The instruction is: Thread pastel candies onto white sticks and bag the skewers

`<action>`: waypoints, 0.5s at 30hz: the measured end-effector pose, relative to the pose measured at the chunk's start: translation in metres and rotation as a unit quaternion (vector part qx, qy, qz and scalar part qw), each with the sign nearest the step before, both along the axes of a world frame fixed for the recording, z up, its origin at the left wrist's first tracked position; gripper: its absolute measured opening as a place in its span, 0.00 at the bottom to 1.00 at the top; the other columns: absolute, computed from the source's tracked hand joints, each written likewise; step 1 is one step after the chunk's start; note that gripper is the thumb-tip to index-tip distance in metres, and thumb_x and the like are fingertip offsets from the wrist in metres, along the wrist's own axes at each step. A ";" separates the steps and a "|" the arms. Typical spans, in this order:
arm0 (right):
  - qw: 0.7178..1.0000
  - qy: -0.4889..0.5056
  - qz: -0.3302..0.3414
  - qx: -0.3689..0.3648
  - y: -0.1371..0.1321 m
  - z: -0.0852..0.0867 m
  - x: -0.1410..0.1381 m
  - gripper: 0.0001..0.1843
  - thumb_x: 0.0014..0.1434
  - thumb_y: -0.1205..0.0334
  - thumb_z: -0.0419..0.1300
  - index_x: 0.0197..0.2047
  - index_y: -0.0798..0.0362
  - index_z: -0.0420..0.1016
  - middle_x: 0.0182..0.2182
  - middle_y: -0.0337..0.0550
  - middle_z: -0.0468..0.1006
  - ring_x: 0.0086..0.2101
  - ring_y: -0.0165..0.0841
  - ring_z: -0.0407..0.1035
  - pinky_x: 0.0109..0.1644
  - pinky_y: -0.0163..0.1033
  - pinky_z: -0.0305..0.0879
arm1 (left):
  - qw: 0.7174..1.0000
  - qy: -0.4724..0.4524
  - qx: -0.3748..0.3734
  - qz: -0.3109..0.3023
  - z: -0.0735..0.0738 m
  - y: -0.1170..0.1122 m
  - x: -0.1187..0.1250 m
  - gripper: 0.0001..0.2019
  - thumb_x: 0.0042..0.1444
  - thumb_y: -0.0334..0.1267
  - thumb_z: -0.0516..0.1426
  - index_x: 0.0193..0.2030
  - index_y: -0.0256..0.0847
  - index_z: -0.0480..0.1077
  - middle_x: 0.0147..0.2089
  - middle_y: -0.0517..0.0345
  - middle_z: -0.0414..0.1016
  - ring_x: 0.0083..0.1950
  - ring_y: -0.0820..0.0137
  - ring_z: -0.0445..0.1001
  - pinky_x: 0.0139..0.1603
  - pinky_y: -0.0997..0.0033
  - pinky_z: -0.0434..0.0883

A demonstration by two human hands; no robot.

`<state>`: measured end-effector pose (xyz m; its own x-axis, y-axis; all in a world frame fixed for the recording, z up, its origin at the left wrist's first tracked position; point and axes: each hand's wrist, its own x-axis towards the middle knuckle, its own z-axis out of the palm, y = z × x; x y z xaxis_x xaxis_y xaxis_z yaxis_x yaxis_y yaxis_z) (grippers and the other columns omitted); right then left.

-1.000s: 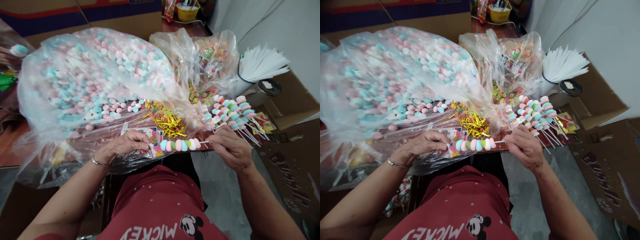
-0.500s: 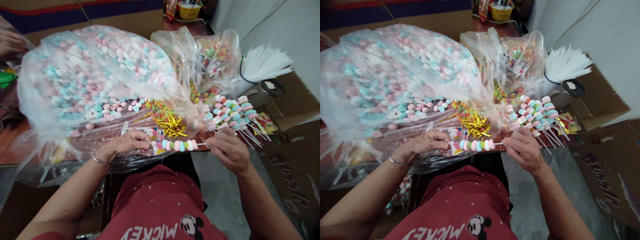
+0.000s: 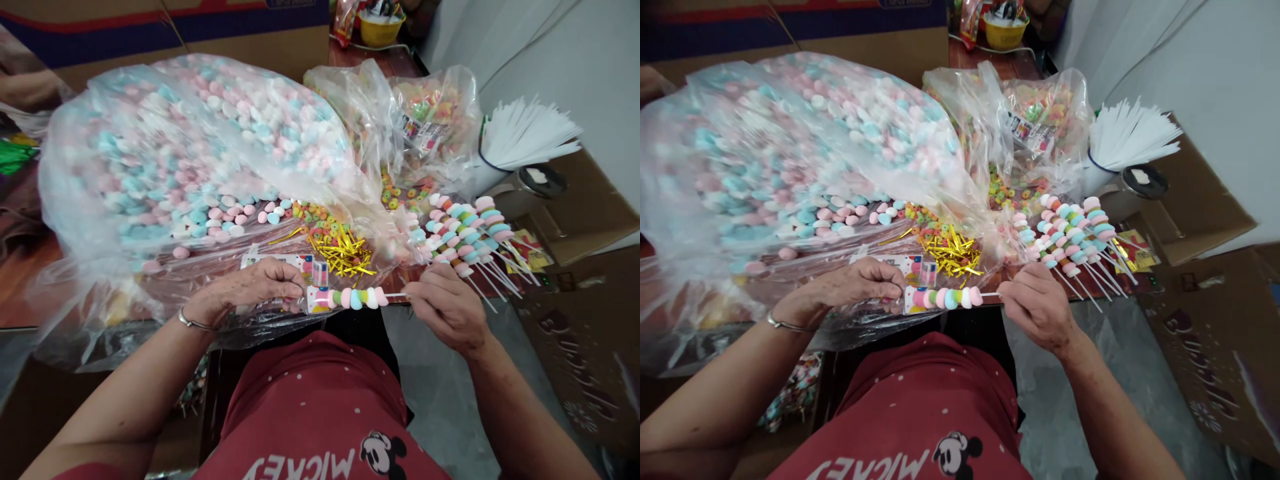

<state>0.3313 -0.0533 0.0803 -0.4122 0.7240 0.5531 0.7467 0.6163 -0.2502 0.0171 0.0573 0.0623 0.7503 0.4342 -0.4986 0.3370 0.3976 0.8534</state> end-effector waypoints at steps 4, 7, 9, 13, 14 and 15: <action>0.999 -0.001 -0.010 -0.031 0.000 0.000 -0.003 0.10 0.61 0.71 0.54 0.32 0.50 0.74 0.20 0.37 0.68 0.26 0.31 0.60 0.34 0.40 0.61 | 1.000 -0.011 0.020 -0.016 0.000 0.002 -0.001 0.13 0.49 0.45 0.67 0.31 0.36 0.77 0.27 0.58 0.78 0.28 0.75 0.74 0.31 0.77 0.71; 0.998 0.004 -0.002 -0.065 -0.001 -0.002 -0.006 0.11 0.62 0.71 0.52 0.31 0.51 0.72 0.20 0.37 0.67 0.26 0.30 0.60 0.33 0.38 0.60 | 0.998 -0.017 0.046 -0.036 -0.002 0.003 0.000 0.12 0.52 0.44 0.65 0.32 0.36 0.77 0.27 0.58 0.76 0.29 0.74 0.73 0.32 0.77 0.71; 0.996 0.025 -0.004 -0.085 -0.002 -0.006 -0.009 0.11 0.63 0.71 0.52 0.31 0.51 0.71 0.22 0.37 0.69 0.26 0.30 0.60 0.32 0.37 0.59 | 0.996 -0.020 0.070 -0.043 -0.001 0.004 0.001 0.12 0.54 0.44 0.64 0.33 0.36 0.77 0.28 0.59 0.75 0.30 0.75 0.72 0.32 0.78 0.70; 0.994 0.044 0.004 -0.099 -0.002 -0.012 -0.015 0.10 0.63 0.71 0.52 0.33 0.52 0.70 0.23 0.37 0.70 0.26 0.29 0.61 0.31 0.36 0.59 | 0.991 -0.013 0.104 -0.085 0.009 0.006 0.003 0.12 0.57 0.45 0.61 0.39 0.37 0.78 0.31 0.58 0.76 0.30 0.75 0.70 0.30 0.79 0.67; 0.994 0.040 0.007 -0.097 -0.002 -0.013 -0.017 0.10 0.63 0.71 0.52 0.33 0.52 0.70 0.23 0.37 0.69 0.26 0.29 0.61 0.31 0.36 0.59 | 0.988 -0.012 0.110 -0.103 0.013 0.006 0.004 0.12 0.58 0.45 0.60 0.41 0.38 0.78 0.32 0.58 0.76 0.30 0.75 0.70 0.30 0.79 0.67; 0.995 0.034 0.007 -0.094 -0.001 -0.013 -0.018 0.10 0.63 0.71 0.52 0.32 0.52 0.70 0.22 0.37 0.69 0.26 0.30 0.60 0.32 0.36 0.59 | 0.985 -0.011 0.119 -0.123 0.016 0.005 0.005 0.13 0.58 0.44 0.60 0.44 0.39 0.78 0.33 0.59 0.77 0.30 0.74 0.70 0.30 0.79 0.66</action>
<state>0.3137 -0.0545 0.0669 -0.3889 0.8122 0.4348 0.7165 0.5633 -0.4114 0.0220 0.0623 0.0780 0.8569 0.3412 -0.3865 0.3779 0.0941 0.9210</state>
